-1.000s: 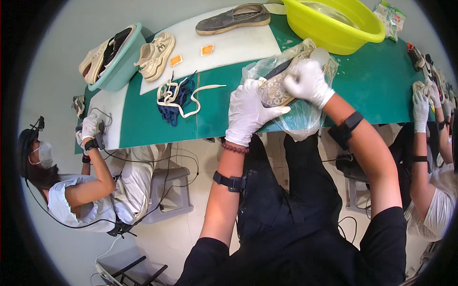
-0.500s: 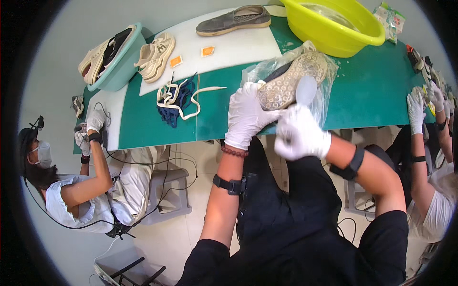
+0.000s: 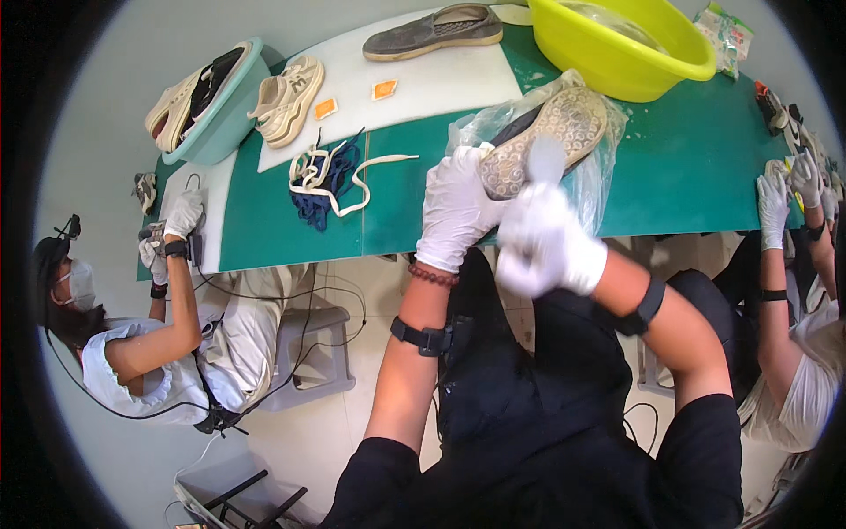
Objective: The person brushes the sole of a shoe with a cleaning tool and wipes the surface with a white cloth, handling the shoe over a workspace.
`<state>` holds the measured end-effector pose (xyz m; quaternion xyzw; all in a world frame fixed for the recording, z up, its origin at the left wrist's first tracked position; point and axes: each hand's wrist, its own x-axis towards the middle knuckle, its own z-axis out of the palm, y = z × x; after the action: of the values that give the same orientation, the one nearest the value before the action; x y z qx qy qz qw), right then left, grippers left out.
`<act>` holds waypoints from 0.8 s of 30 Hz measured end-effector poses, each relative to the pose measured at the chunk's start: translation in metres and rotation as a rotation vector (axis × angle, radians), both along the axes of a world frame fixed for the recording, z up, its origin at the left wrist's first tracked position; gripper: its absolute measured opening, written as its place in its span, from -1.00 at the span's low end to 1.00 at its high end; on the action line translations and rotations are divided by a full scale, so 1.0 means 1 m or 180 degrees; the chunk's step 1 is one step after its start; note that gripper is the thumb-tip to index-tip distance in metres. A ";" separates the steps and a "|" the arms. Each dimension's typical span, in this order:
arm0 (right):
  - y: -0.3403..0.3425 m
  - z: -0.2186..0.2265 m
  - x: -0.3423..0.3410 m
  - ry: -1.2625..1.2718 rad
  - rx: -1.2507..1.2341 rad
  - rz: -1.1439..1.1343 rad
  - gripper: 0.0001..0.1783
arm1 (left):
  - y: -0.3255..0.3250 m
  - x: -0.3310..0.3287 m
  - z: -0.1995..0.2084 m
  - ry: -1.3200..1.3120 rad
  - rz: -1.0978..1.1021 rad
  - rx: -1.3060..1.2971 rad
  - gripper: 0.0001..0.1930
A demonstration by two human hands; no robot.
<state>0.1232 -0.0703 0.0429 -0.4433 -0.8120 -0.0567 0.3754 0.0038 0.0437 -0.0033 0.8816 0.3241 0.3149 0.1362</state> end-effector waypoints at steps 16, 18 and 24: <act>0.015 -0.009 -0.048 -0.0104 0.0076 -0.0070 -0.76 | 0.009 -0.001 -0.010 0.0406 -0.0103 -0.0071 -0.62; 0.007 -0.016 -0.058 -0.0027 0.0068 0.0474 -0.77 | 0.005 -0.002 0.000 0.0368 -0.0178 -0.0269 -0.61; 0.044 -0.017 -0.009 0.0340 0.0290 -0.0627 -0.76 | 0.014 0.001 -0.025 0.0306 -0.0098 0.0268 -0.60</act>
<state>0.1140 -0.0264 0.0257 -0.5059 -0.7399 -0.1064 0.4305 0.0049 0.0581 -0.0285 0.9055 0.3032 0.2834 0.0881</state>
